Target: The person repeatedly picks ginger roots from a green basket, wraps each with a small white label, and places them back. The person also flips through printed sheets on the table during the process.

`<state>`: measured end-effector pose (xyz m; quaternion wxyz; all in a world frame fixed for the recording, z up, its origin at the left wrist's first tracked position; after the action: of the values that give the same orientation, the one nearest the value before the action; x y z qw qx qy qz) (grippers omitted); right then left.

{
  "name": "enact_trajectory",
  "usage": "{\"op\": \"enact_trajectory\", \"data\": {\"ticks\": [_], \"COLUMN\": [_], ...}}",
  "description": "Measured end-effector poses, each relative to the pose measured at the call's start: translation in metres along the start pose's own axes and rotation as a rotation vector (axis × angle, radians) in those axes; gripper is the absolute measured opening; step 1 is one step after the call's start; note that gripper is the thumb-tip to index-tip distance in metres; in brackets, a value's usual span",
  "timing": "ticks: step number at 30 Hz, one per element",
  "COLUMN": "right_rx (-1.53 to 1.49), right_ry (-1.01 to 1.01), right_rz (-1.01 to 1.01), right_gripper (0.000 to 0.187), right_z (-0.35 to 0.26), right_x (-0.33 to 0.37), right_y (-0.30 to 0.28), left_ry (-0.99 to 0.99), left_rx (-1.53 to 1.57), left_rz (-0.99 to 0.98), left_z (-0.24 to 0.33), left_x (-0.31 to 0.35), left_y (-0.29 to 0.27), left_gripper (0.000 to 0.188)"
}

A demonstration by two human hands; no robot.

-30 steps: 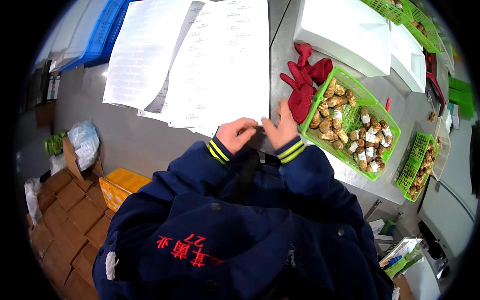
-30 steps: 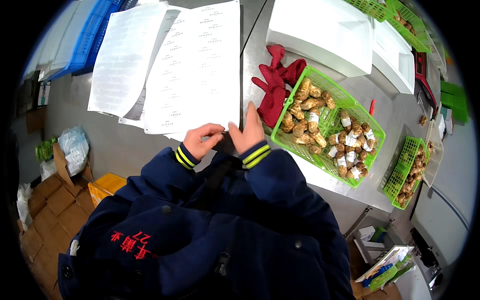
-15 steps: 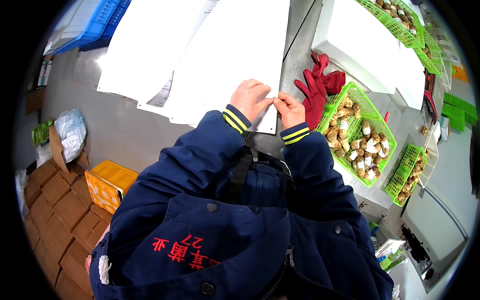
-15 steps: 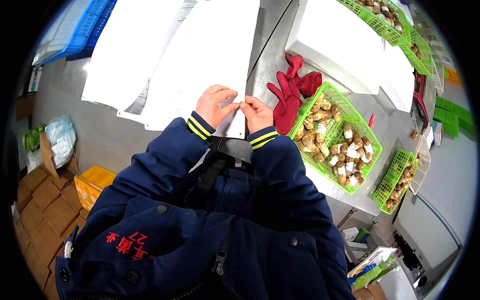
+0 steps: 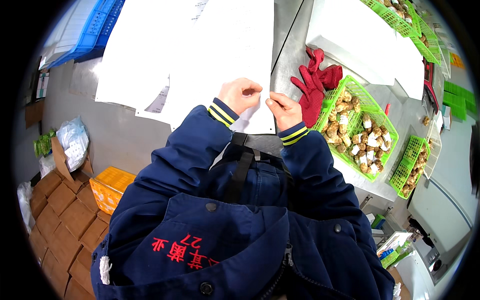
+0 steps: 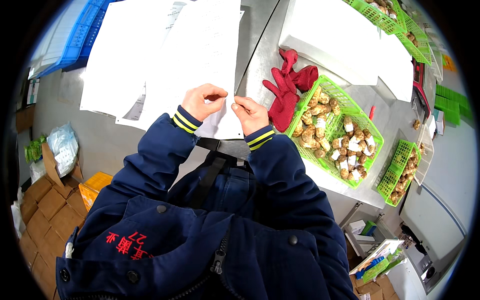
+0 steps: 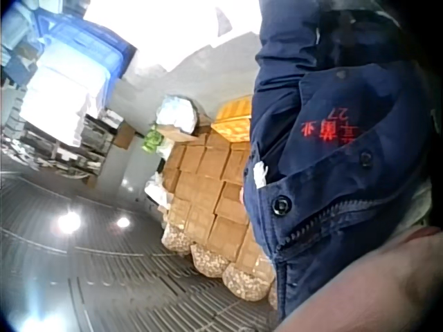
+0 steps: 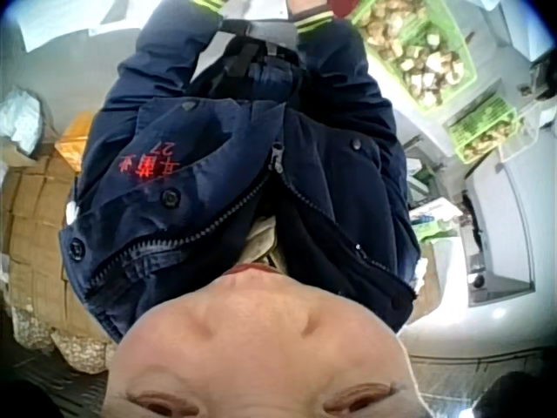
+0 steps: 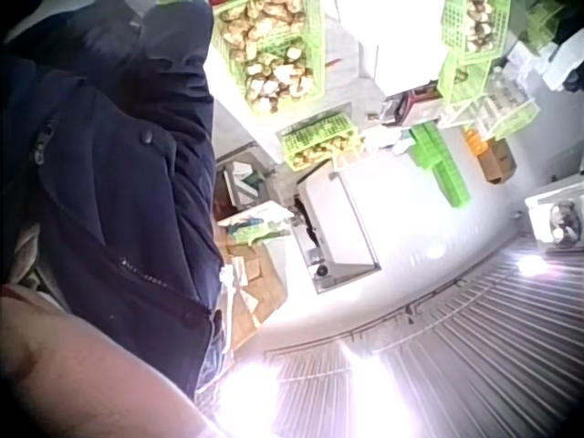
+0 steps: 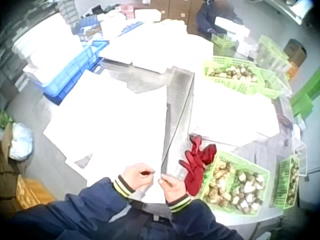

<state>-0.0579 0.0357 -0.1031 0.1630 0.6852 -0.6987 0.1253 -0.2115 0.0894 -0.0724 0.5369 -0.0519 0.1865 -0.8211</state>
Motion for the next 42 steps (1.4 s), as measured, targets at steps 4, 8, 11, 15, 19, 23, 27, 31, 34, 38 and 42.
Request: {"op": "enact_trajectory", "data": {"ticks": [4,8,11,15,19,23,27,31,34,38,42], "right_rx": [-0.015,-0.089,-0.138,0.087,0.378,-0.15,-0.442,-0.807,-0.794,-0.824,-0.849], "right_ry": [0.003,0.096,0.131,0.115,-0.216,0.024,0.08,0.192,0.098,-0.054,-0.084], "right_rz": [0.014,0.054,0.126,0.269,0.229,0.073,0.188,0.285,0.539,0.717,0.741], "right_gripper": [0.021,0.022,0.022,0.034,0.025,0.019,0.019,0.02,0.016,0.014,0.012], "right_z": [0.001,0.009,0.014,0.014,-0.048,-0.079,-0.068,-0.053,-0.049,-0.039,-0.025], "right_x": [0.001,0.001,-0.001,0.002,0.04,0.075,0.093,0.114,0.134,0.171,0.199], "right_y": [-0.001,0.001,-0.002,-0.01,0.0,-0.005,-0.037,-0.084,-0.135,-0.219,-0.261], "left_ry": [0.037,-0.008,-0.16,-0.066,0.356,0.791,0.83,0.797,0.673,0.723,0.687], "left_rx": [-0.019,-0.062,0.095,0.074,-0.357,-0.456,-0.435,-0.295,-0.094,-0.238,-0.589], "left_rz": [0.002,0.075,0.346,0.793,0.545,0.31,0.221,-0.024,-0.14,-0.377,-0.74], "left_z": [0.004,-0.003,-0.02,0.02,0.086,0.103,0.123,0.143,0.152,0.147,0.118], "left_x": [0.003,0.009,0.019,0.026,0.022,0.021,0.01,0.001,-0.005,-0.03,-0.048], "left_y": [0.0,0.006,-0.018,-0.074,-0.045,0.016,0.056,0.104,0.141,0.21,0.29], "left_gripper": [0.014,0.014,0.013,0.01,0.019,0.031,0.033,0.032,0.032,0.026,0.022]}}
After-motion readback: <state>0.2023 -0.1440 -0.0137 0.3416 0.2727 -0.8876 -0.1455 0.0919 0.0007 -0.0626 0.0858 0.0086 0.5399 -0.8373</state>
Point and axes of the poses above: each hand's wrist, its own x-axis away from the middle knuckle, its own y-axis out of the palm, z = x × y, the point moved 3 cm from there along -x, towards the middle knuckle, and after that the axes turned 12 degrees about y, right-handed, at the moved point
